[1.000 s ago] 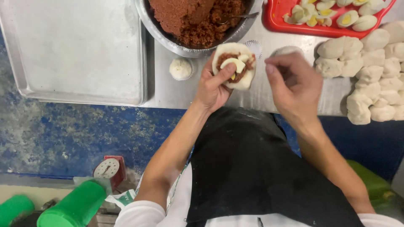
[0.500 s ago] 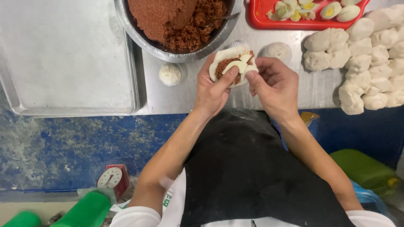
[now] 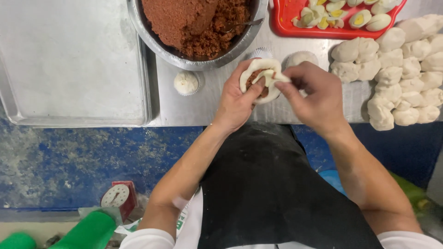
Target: Stuffing and shaping dough buns with meat filling and hard-boiled eggs.
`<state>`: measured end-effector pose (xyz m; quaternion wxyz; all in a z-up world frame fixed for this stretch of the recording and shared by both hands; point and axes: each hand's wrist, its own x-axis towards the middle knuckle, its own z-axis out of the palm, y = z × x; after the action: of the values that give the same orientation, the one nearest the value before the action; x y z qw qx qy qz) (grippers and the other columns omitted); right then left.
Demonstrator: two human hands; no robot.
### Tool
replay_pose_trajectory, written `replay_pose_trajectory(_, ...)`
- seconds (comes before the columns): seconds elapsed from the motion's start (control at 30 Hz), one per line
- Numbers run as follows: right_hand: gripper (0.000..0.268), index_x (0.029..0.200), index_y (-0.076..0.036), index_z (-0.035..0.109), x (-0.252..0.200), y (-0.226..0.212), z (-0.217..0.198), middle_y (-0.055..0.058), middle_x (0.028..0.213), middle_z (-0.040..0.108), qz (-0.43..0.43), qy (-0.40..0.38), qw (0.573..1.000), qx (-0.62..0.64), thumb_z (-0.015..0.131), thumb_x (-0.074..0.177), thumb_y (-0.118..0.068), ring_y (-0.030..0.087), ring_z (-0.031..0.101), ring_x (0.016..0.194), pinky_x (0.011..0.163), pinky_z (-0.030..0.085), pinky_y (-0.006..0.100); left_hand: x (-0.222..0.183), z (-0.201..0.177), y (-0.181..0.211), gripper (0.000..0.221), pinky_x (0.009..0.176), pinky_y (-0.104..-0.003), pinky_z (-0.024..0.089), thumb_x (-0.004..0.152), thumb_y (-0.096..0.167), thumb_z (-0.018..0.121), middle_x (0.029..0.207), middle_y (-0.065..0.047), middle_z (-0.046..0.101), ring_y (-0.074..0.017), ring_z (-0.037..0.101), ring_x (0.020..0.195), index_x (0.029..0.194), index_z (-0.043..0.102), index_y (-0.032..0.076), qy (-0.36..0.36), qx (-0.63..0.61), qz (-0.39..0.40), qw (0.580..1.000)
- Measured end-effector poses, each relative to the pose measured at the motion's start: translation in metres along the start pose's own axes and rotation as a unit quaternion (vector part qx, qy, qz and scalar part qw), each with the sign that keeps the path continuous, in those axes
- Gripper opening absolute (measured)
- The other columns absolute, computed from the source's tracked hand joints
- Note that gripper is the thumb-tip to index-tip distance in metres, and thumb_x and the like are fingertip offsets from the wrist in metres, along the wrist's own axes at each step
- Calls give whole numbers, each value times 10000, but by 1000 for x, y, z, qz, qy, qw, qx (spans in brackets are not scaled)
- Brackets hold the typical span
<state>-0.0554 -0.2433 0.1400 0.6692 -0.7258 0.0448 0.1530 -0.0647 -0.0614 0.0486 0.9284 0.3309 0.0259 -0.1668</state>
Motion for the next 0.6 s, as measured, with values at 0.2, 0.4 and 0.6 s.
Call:
replay_pose_trajectory(0.2, 137, 1129, -16, 668, -1, -13, -2, 132, 1009, 705, -313, 3, 872, -375, 763, 1033, -41, 171, 681, 819, 660, 542, 277, 0, 11, 21, 331, 942, -350, 654, 1098, -26, 525, 1235, -63, 663, -162, 692, 1094, 1412, 550, 78, -32, 118, -19, 992)
replay_pose_trajectory(0.4, 204, 1167, -31, 692, 4, -3, -11, 98, 981, 729, -165, -47, 929, -326, 789, 996, -88, 176, 721, 835, 724, 581, 297, 6, 16, 28, 408, 824, -364, 690, 1008, -63, 476, 1200, -83, 667, -192, 725, 1038, 1388, 560, 57, -8, 167, -107, 980)
replay_pose_trajectory(0.6, 525, 1348, 25, 500, 10, -8, -6, 82, 936, 684, -145, -86, 952, -254, 753, 921, -145, 178, 701, 835, 746, 585, 291, 8, 4, 36, 408, 849, -325, 612, 1027, -33, 509, 1173, -105, 709, -197, 698, 999, 1416, 599, 50, -79, 294, -51, 951)
